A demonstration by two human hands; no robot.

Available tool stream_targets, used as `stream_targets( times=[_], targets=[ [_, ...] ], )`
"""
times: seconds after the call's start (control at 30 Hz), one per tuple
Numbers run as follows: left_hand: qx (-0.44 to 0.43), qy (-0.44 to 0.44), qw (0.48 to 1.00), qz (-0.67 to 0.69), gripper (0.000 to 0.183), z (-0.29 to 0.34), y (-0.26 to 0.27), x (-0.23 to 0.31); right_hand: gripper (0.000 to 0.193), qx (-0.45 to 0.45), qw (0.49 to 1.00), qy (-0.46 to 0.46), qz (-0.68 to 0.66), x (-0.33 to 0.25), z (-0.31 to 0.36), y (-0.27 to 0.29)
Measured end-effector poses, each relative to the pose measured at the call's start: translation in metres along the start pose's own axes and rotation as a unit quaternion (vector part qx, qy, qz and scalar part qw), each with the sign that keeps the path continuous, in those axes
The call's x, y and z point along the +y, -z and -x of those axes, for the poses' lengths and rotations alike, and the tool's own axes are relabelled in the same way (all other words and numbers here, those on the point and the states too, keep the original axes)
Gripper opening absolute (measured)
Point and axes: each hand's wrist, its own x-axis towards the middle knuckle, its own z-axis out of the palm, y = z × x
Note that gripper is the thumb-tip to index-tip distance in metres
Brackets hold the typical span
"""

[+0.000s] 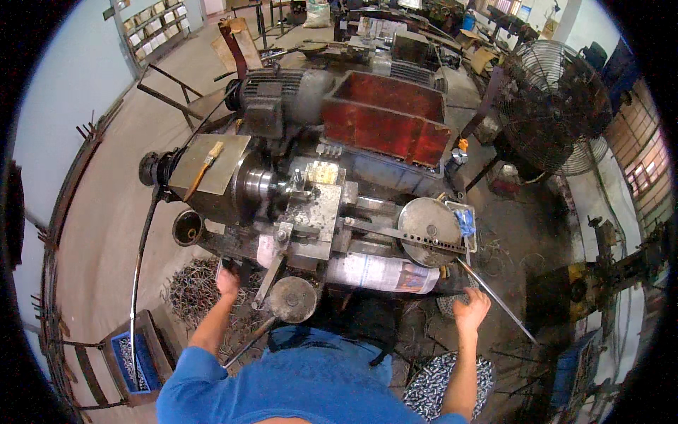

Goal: The person operates a manual lathe machine to shape a metal rod by pulling and pushing levers to control the machine's carriage and cross-slide, then uses their hands to pick up and place small metal pieces into a container.

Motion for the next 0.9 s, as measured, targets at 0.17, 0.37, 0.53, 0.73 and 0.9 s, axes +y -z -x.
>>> stream_targets(
  times=[0.17, 0.37, 0.53, 0.73, 0.9],
  targets=[
    [-0.243, -0.23, 0.937, -0.097, 0.041, -0.052, 0.042, -0.039, 0.034, 0.03, 0.981, 0.15, -0.118, -0.062, -0.051, 0.01],
    [-0.261, -0.214, 0.94, -0.048, 0.044, -0.074, 0.079, -0.053, 0.038, -0.033, 0.889, 0.37, -0.267, -0.24, -0.11, 0.015],
    [-0.196, -0.099, 0.971, 0.093, 0.042, -0.107, 0.253, -0.043, 0.033, -0.022, 0.798, 0.542, -0.263, -0.373, -0.13, -0.021],
    [0.034, 0.002, 0.996, 0.087, 0.037, -0.115, 0.318, -0.161, 0.021, -0.172, 0.812, 0.558, -0.009, -0.446, -0.138, -0.053],
    [-0.013, 0.146, 0.989, 0.01, 0.069, -0.062, 0.27, -0.166, 0.023, -0.224, 0.81, 0.539, 0.058, -0.461, -0.141, -0.053]
  ],
)
